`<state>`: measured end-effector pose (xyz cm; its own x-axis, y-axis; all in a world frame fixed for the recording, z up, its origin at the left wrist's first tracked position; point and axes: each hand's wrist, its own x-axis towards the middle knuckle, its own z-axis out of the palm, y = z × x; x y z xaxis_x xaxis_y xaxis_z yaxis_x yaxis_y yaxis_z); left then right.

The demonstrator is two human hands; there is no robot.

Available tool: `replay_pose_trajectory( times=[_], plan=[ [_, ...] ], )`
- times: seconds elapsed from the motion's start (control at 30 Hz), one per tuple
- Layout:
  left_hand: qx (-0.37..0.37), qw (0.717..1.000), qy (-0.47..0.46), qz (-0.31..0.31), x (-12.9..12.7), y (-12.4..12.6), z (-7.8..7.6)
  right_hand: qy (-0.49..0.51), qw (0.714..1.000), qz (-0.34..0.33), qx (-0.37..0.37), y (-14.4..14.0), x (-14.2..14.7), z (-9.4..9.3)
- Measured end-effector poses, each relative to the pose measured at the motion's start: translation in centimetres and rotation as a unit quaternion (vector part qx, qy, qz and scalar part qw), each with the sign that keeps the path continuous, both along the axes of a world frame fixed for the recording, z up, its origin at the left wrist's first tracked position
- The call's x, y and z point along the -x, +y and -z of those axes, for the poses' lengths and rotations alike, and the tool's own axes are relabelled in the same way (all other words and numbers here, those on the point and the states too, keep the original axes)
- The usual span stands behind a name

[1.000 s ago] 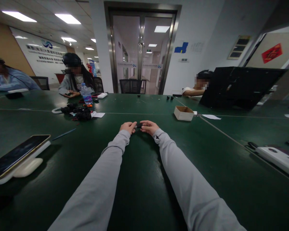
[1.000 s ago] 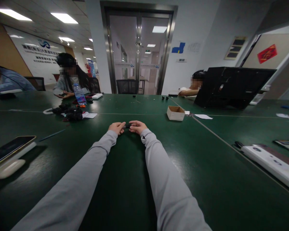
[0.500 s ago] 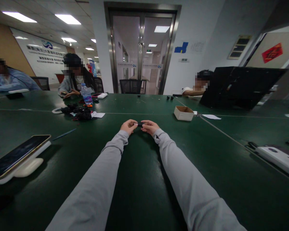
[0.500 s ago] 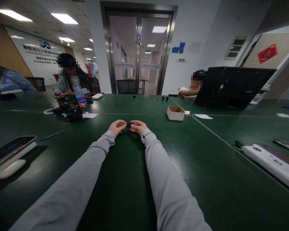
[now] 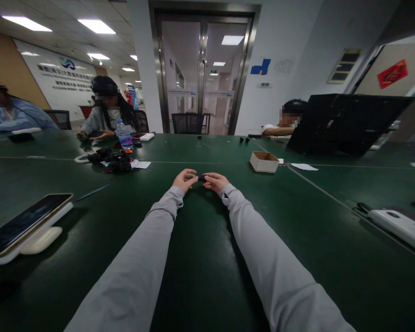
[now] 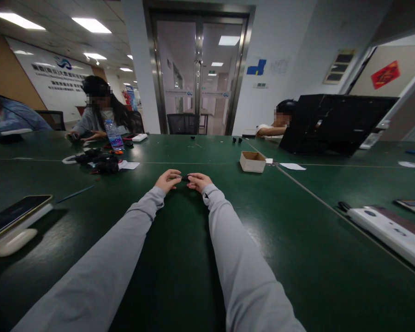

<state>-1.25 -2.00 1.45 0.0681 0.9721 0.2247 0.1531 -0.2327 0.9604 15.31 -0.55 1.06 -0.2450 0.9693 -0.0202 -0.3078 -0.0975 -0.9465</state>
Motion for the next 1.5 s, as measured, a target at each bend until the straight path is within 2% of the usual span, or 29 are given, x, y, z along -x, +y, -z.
replay_pose_trajectory(
  times=[0.13, 0.27, 0.43, 0.57, 0.7, 0.83, 0.97, 1.2, 1.37, 1.5],
  plan=[
    [0.045, 0.999, 0.009, -0.01, -0.28, 0.27, 0.26, -0.002, 1.0, -0.003, -0.002, 0.05, 0.07, 0.04],
    [0.005, 1.0, 0.001, -0.017, -0.19, 0.56, 0.62, -0.008, 1.0, -0.004, -0.005, 0.32, 0.11, 0.25],
    [0.027, 0.999, 0.025, -0.014, -0.06, 0.72, 0.81, -0.012, 1.0, -0.014, -0.006, 0.4, 0.1, 0.29],
    [-0.013, 0.999, 0.033, -0.025, -0.01, 0.72, 0.8, -0.017, 1.0, -0.011, -0.009, 0.29, 0.12, 0.19],
    [0.017, 0.999, 0.03, -0.027, 0.01, 0.66, 0.7, -0.02, 1.0, -0.016, -0.008, 0.24, 0.14, 0.18],
    [-0.013, 0.999, 0.042, -0.032, 0.02, 0.59, 0.66, -0.018, 1.0, -0.014, -0.011, 0.28, 0.14, 0.24],
    [0.027, 0.998, 0.043, -0.025, -0.09, 0.51, 0.59, -0.019, 1.0, -0.016, -0.016, 0.27, 0.13, 0.28],
    [0.032, 0.999, 0.032, -0.029, -0.18, 0.54, 0.56, -0.02, 1.0, -0.014, -0.014, 0.17, 0.11, 0.16],
    [-0.001, 0.999, 0.038, -0.014, -0.03, 0.43, 0.61, -0.017, 1.0, -0.012, -0.007, 0.06, 0.17, -0.02],
    [0.019, 0.999, 0.04, 0.007, 0.02, 0.39, 0.54, -0.027, 0.999, -0.019, -0.006, -0.01, 0.13, -0.09]
  ],
)
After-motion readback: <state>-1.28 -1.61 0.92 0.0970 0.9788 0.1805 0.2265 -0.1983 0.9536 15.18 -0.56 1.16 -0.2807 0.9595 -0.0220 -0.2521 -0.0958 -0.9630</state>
